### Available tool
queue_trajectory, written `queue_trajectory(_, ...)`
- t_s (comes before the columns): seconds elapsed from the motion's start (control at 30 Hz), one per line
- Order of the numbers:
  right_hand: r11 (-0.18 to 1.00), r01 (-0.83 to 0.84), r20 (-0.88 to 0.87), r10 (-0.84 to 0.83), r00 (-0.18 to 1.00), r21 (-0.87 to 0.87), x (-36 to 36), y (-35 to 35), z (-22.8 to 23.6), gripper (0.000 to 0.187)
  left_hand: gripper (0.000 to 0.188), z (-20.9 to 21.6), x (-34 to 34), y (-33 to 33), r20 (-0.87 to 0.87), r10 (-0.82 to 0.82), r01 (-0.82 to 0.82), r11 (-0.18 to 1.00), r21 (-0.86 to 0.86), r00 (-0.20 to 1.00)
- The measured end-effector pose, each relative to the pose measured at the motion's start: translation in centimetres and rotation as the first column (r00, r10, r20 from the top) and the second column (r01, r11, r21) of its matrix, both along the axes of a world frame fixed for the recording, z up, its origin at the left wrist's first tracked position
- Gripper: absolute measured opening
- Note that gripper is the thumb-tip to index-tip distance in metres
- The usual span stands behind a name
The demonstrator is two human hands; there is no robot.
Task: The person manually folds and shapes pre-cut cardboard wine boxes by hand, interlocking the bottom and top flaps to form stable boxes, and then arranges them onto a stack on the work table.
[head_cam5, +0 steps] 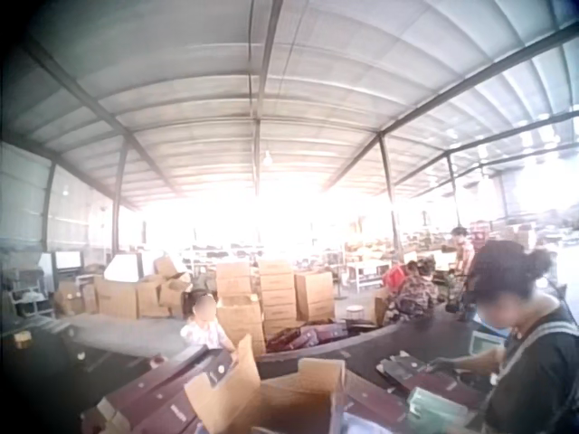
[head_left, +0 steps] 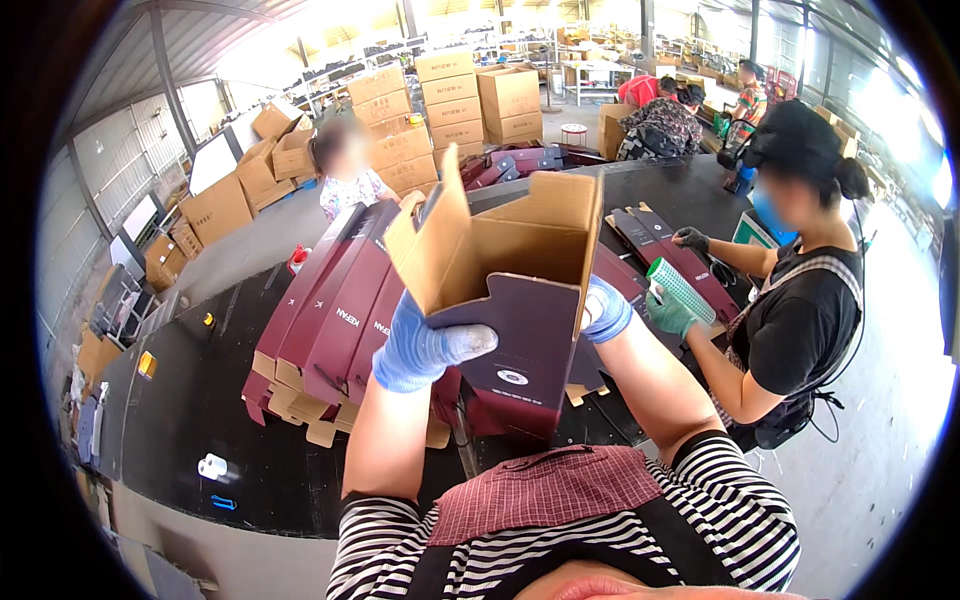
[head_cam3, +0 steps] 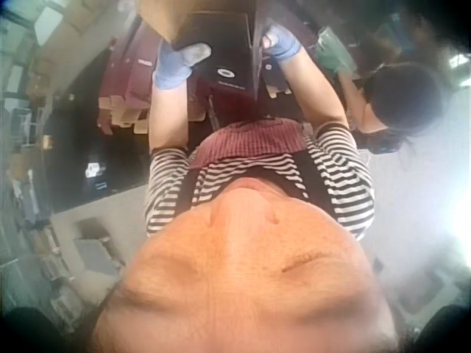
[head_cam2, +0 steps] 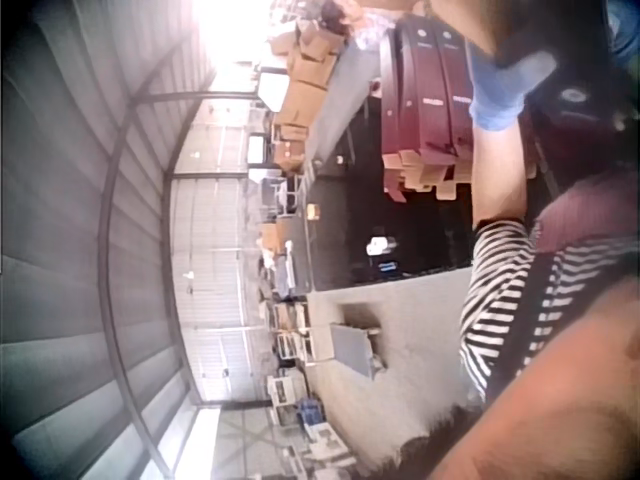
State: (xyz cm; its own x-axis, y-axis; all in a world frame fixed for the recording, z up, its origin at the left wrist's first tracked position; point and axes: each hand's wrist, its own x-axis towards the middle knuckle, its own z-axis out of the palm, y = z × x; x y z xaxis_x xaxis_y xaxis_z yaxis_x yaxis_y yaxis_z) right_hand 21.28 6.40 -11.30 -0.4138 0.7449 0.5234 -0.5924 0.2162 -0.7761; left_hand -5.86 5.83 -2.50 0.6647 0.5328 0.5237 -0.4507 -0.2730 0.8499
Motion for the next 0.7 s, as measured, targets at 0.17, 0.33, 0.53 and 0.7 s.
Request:
queue_trajectory(0.17,0.901,0.385,-0.059,-0.381,0.923,0.197,-3.9,-6.8,7.3,0.107,0.096,-0.1,0.3,-4.0,0.12,0.216,-0.216,0.976,-0.017,0.969)
queue_trajectory(0.33,0.548,0.592,-0.153,-0.644,0.75,0.591,-3.3,-10.1,8.6,0.11,0.114,0.7,0.9,-5.4,0.115,0.182,-0.18,0.983,-0.024,0.977)
queue_trajectory(0.53,0.536,0.523,-0.124,-0.611,0.782,0.663,-2.9,-11.2,10.4,0.095,0.13,0.3,2.4,-5.8,0.071,0.195,-0.198,0.979,0.05,0.978)
queue_trajectory(0.7,0.516,0.559,-0.087,-0.68,0.728,0.649,-3.4,-12.8,10.9,0.104,0.13,0.5,3.1,-6.4,0.016,0.185,-0.186,0.976,0.118,0.983)
